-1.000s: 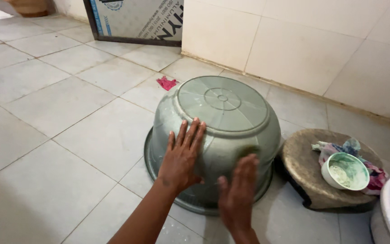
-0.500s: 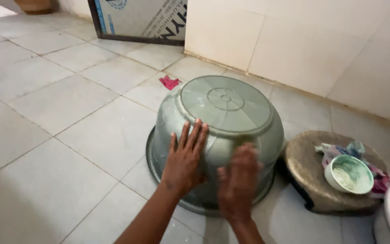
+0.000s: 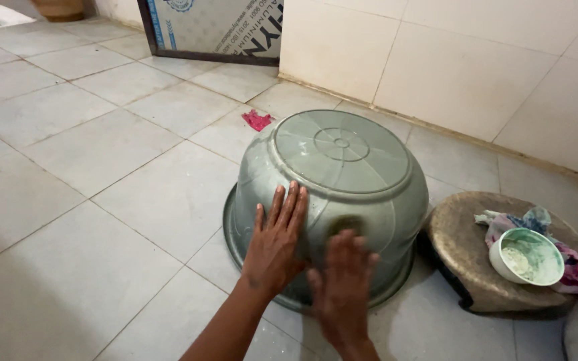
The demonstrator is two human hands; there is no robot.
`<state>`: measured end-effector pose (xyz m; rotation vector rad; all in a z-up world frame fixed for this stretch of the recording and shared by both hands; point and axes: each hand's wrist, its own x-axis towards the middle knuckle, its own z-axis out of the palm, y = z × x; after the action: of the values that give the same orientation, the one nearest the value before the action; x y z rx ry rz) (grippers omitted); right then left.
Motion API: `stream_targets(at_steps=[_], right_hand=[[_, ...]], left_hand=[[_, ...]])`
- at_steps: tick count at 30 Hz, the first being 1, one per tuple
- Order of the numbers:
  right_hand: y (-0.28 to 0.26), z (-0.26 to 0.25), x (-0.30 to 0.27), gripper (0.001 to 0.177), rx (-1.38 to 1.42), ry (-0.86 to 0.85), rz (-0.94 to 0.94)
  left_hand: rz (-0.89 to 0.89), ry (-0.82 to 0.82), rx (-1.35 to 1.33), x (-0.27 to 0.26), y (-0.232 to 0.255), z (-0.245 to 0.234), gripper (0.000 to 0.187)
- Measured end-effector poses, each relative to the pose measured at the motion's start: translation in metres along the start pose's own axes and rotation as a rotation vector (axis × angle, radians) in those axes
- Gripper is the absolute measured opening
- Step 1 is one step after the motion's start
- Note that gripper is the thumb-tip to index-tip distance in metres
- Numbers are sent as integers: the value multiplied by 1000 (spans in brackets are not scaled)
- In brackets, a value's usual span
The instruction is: The person scrubs the inside and outside of a large plastic basin using a green scrubbing pad. They flip the basin over to clean the bottom, then return it upright to continue scrubbing the interior surface.
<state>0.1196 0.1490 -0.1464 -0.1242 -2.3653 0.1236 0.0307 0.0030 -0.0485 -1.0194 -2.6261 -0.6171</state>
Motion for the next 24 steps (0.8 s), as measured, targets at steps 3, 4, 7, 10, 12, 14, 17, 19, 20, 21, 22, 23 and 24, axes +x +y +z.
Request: stream_targets(at_steps=[3, 4, 7, 10, 12, 14, 17, 19, 20, 21, 22, 23, 24], right_hand=[[31, 10, 5, 76, 397, 119, 688], [32, 14, 3, 77, 567, 131, 988], [20, 16, -12, 88, 408, -76, 948], [-23, 14, -45, 84, 332, 22, 276], [-36, 11, -50, 80, 272, -80, 166], [-38, 9, -30, 78, 137, -58, 85], [-9, -6, 29, 75, 108, 75, 146], [0, -17, 63, 72, 154, 162, 274], [-2, -22, 73, 71, 186, 169, 337], [-6, -27, 79, 69, 211, 181, 404], [-14, -30, 82, 70, 209, 170, 328], [-22, -33, 83, 72, 200, 162, 251], [-28, -34, 82, 73, 192, 152, 174]], left_hand=[[-22, -52, 2, -6, 2, -3, 140], [-36, -46, 11, -9, 3, -4, 139], [-52, -31, 23, -9, 7, -6, 137], [-41, 27, 14, -9, 6, -2, 137], [6, 119, 5, -13, 5, 3, 133], [10, 160, 96, -14, 1, 4, 130], [-1, 79, 88, -12, -2, 4, 130], [-2, 41, 49, -12, -5, 5, 132], [5, 54, 39, -14, -6, 5, 132], [19, 68, 25, -13, -7, 5, 132], [21, 73, 29, -14, -9, 4, 132], [27, 82, 28, -12, -10, 4, 132], [34, 90, 27, -10, -11, 4, 132]])
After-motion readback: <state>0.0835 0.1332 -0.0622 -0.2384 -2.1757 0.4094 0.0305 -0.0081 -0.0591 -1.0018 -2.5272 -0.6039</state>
